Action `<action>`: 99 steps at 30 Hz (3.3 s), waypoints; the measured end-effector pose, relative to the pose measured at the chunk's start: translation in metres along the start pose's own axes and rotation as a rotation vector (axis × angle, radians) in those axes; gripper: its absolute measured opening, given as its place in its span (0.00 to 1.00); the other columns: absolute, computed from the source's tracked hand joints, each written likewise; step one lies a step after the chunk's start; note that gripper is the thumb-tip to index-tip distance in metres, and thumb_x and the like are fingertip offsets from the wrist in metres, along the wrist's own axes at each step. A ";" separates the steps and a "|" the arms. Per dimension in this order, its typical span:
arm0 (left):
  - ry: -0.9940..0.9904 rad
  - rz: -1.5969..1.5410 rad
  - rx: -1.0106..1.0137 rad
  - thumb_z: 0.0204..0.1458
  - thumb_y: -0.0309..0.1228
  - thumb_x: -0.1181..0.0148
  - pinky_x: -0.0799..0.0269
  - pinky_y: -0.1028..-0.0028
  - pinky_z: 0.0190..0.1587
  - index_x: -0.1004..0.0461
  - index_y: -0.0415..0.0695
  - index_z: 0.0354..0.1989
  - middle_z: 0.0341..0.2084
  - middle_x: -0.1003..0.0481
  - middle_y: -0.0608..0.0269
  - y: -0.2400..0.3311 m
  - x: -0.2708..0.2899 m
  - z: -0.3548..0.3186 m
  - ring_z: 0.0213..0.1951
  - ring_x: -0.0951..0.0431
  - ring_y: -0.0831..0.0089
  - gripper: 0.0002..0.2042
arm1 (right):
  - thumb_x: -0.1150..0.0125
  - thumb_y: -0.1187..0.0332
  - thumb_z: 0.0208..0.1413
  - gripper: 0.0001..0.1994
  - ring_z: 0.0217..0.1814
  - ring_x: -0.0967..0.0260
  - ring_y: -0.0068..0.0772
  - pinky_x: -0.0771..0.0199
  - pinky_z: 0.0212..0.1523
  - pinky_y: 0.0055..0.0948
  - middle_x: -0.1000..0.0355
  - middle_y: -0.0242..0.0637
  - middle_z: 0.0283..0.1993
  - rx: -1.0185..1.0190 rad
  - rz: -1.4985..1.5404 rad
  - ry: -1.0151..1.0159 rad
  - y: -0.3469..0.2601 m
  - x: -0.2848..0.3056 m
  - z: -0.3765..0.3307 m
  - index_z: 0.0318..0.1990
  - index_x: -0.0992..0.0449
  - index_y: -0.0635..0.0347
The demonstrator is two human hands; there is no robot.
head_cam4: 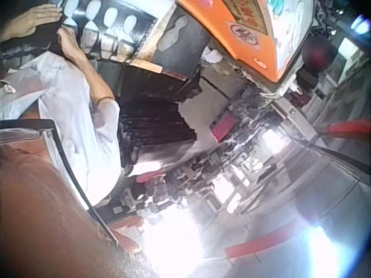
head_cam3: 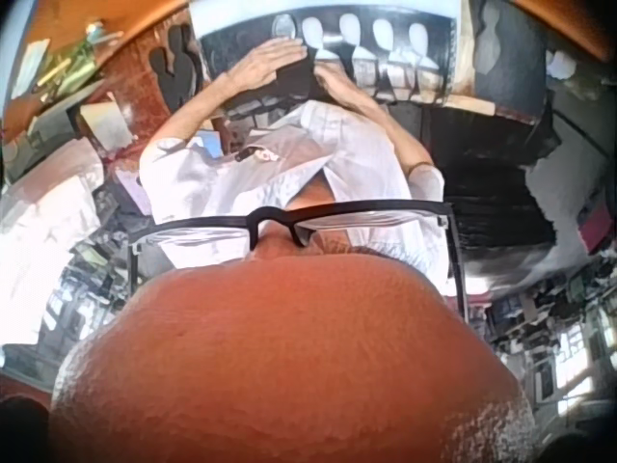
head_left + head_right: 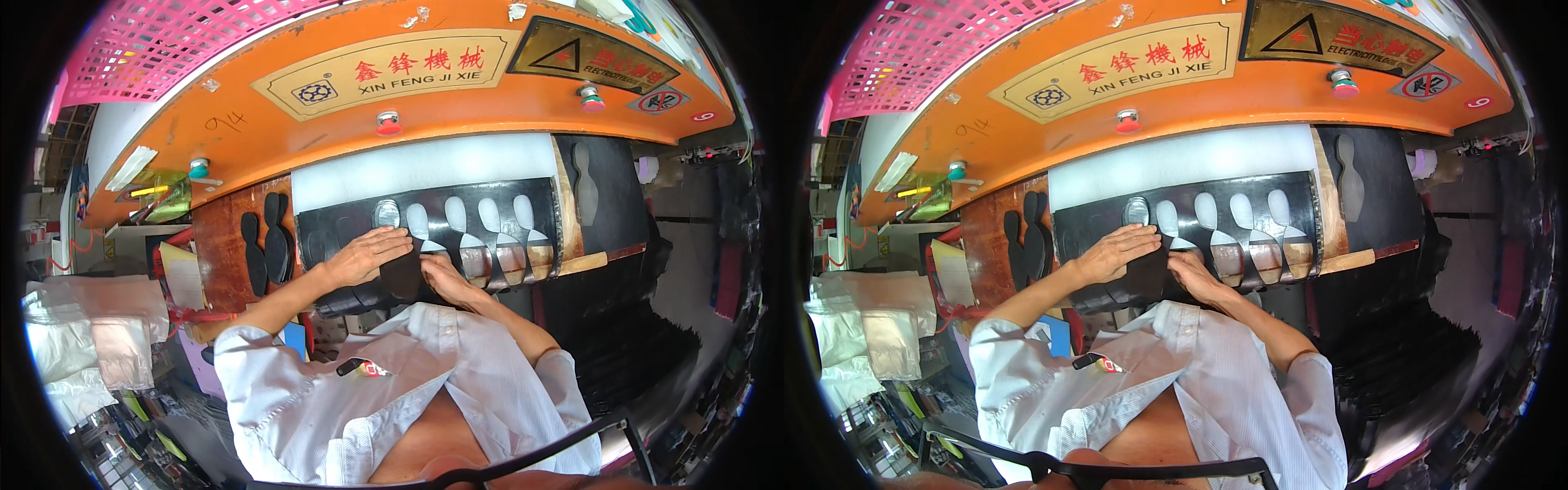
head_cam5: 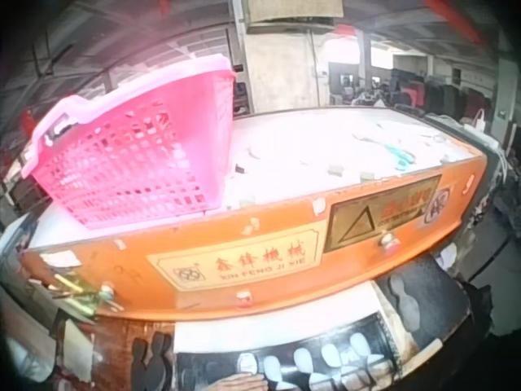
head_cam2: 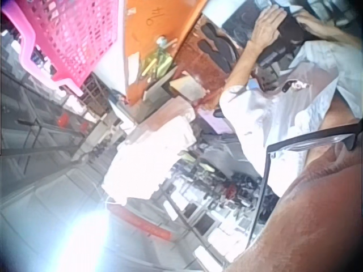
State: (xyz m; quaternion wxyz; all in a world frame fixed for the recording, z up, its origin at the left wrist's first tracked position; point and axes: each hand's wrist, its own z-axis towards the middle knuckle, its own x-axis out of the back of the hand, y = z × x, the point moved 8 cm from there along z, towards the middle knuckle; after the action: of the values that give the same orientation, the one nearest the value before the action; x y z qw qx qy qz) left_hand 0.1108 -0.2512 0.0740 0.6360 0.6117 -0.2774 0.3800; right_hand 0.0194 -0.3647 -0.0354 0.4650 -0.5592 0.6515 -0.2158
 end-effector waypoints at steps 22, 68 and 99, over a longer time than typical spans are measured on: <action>0.783 0.208 0.656 0.49 0.21 0.36 0.45 0.51 0.74 0.30 0.35 0.66 0.66 0.30 0.45 -0.018 0.048 -0.041 0.72 0.37 0.43 0.31 | 0.48 0.59 0.74 0.21 0.31 0.21 0.33 0.22 0.44 0.36 0.20 0.43 0.27 0.201 -0.278 0.131 -0.040 -0.012 -0.015 0.34 0.21 0.70; 1.597 -0.846 0.493 0.74 0.39 0.49 0.18 0.70 0.46 0.21 0.33 0.52 0.45 0.16 0.53 -0.035 0.103 -0.177 0.42 0.15 0.70 0.19 | 0.45 0.59 0.75 0.16 0.34 0.21 0.27 0.26 0.35 0.28 0.17 0.39 0.35 -0.051 -0.247 -0.040 -0.026 -0.056 0.020 0.43 0.19 0.65; 0.260 0.028 0.177 0.38 0.30 0.33 0.49 0.48 0.78 0.36 0.34 0.69 0.71 0.38 0.39 0.008 -0.011 -0.163 0.77 0.46 0.42 0.43 | 0.38 0.79 0.65 0.09 0.47 0.20 0.26 0.21 0.52 0.27 0.18 0.34 0.49 -0.196 0.075 -0.393 0.017 -0.112 0.066 0.51 0.18 0.66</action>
State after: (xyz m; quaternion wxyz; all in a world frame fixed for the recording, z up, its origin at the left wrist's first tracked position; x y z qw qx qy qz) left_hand 0.0797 -0.0916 0.0533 0.6049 0.6071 -0.1664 0.4877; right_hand 0.0596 -0.2400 -0.0389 0.5339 -0.6086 0.5867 -0.0210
